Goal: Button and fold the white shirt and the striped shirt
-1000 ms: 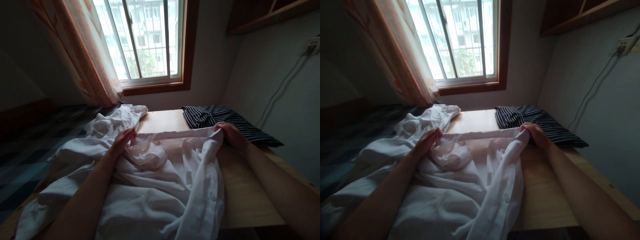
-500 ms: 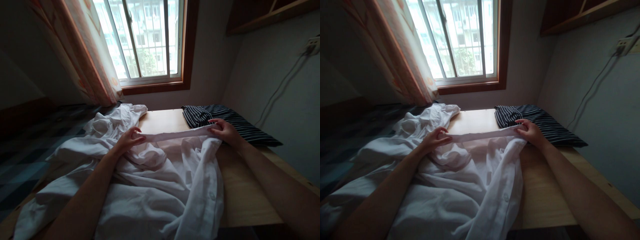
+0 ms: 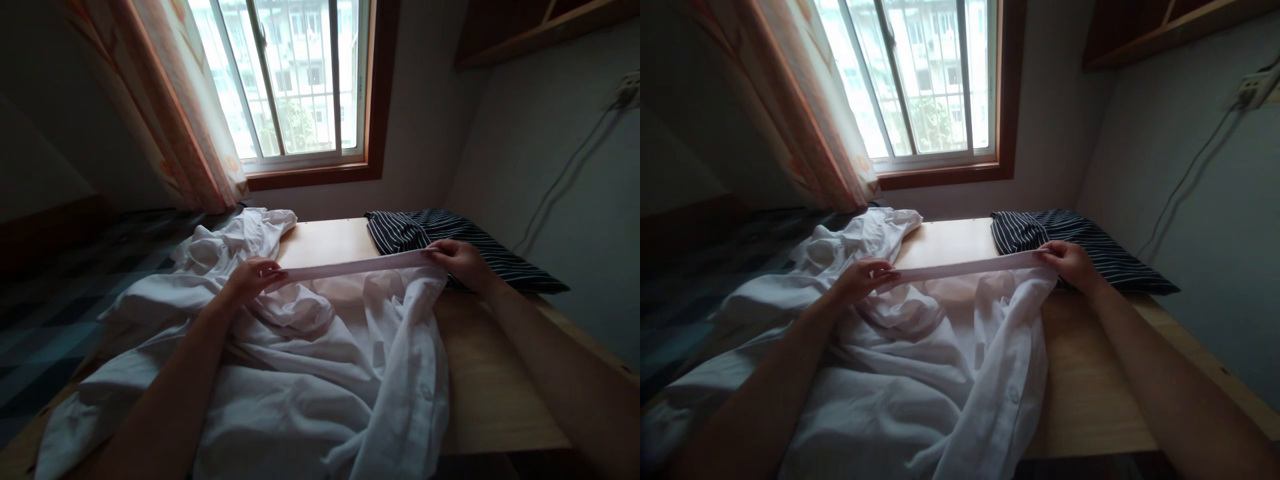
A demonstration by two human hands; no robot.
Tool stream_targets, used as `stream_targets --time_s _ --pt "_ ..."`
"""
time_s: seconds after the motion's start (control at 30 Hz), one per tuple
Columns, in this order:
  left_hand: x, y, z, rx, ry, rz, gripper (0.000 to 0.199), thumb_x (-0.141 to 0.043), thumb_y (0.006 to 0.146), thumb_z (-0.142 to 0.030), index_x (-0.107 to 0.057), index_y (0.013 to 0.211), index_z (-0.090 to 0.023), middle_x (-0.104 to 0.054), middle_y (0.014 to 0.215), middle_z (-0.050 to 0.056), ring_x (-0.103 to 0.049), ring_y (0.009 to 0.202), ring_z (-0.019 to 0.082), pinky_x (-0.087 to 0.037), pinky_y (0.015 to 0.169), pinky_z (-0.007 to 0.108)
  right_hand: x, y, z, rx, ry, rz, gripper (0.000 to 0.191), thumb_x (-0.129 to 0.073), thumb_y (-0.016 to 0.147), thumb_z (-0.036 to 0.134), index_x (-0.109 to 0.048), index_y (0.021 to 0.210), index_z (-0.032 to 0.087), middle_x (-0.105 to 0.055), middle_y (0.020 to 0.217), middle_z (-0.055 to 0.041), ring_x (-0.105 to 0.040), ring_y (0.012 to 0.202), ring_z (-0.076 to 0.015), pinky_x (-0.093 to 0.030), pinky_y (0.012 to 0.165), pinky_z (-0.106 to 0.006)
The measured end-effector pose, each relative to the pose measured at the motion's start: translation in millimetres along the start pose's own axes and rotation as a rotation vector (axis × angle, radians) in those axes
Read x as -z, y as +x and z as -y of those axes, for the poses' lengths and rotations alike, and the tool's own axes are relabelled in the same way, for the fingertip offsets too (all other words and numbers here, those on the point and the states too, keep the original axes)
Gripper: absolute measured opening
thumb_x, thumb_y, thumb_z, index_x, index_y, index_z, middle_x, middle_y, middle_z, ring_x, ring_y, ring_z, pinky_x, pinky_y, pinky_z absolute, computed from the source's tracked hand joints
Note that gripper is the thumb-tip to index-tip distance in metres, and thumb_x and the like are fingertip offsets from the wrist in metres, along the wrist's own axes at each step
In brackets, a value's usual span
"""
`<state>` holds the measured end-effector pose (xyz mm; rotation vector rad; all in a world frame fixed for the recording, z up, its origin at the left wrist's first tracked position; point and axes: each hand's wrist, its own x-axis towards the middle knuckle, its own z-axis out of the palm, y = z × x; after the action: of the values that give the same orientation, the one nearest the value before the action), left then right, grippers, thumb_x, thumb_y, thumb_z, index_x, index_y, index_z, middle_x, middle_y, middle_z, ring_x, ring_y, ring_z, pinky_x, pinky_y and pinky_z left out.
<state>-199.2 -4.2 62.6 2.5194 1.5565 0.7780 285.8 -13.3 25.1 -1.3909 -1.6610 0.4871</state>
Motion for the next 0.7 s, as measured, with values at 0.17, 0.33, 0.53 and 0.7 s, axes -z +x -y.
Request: stream_targets --time_s 0.17,0.33,0.53,0.7 --pt "4.5 1 -6 -0.098 0.358 0.001 0.024 -0.063 0.08 -0.043 -0.076 0.07 -0.025 -0.076 0.093 0.003 -0.063 0.087 0.022 -0.042 0.081 0.033 -15 -4 8 0.074 -0.149 0.064 0.032 -0.061 0.078 0.047 -0.074 0.085 0.018 -0.072 0.077 -0.0054 -0.063 0.071 -0.0207 -0.047 0.064 -0.029" --pt "2.1 -2 -15 -0.07 0.451 0.043 0.019 -0.064 0.077 -0.034 -0.073 0.064 -0.024 -0.077 0.09 0.005 -0.065 0.087 0.026 -0.042 0.076 0.034 -26 -3 4 0.231 -0.338 0.027 0.026 -0.051 0.085 0.034 -0.073 0.088 0.02 -0.073 0.095 -0.009 -0.065 0.089 -0.0243 -0.048 0.081 -0.034" --pt "-11.9 -4 -17 -0.035 0.426 0.097 0.018 -0.056 0.078 -0.018 -0.071 0.069 -0.021 -0.072 0.078 0.009 -0.064 0.075 0.026 -0.042 0.072 0.035 -32 -3 -4 0.185 -0.62 -0.001 0.031 -0.043 0.092 0.028 -0.072 0.091 0.018 -0.072 0.097 -0.0136 -0.063 0.097 -0.0289 -0.045 0.088 -0.04" --pt "-32.6 -7 -17 -0.054 0.372 0.112 0.022 -0.059 0.078 -0.015 -0.074 0.093 -0.022 -0.075 0.097 0.01 -0.065 0.094 0.029 -0.04 0.09 0.041 -46 1 5 0.217 -0.673 0.028 0.042 -0.05 0.09 0.026 -0.063 0.128 0.015 -0.064 0.128 -0.0169 -0.052 0.126 -0.0337 -0.037 0.105 -0.05"
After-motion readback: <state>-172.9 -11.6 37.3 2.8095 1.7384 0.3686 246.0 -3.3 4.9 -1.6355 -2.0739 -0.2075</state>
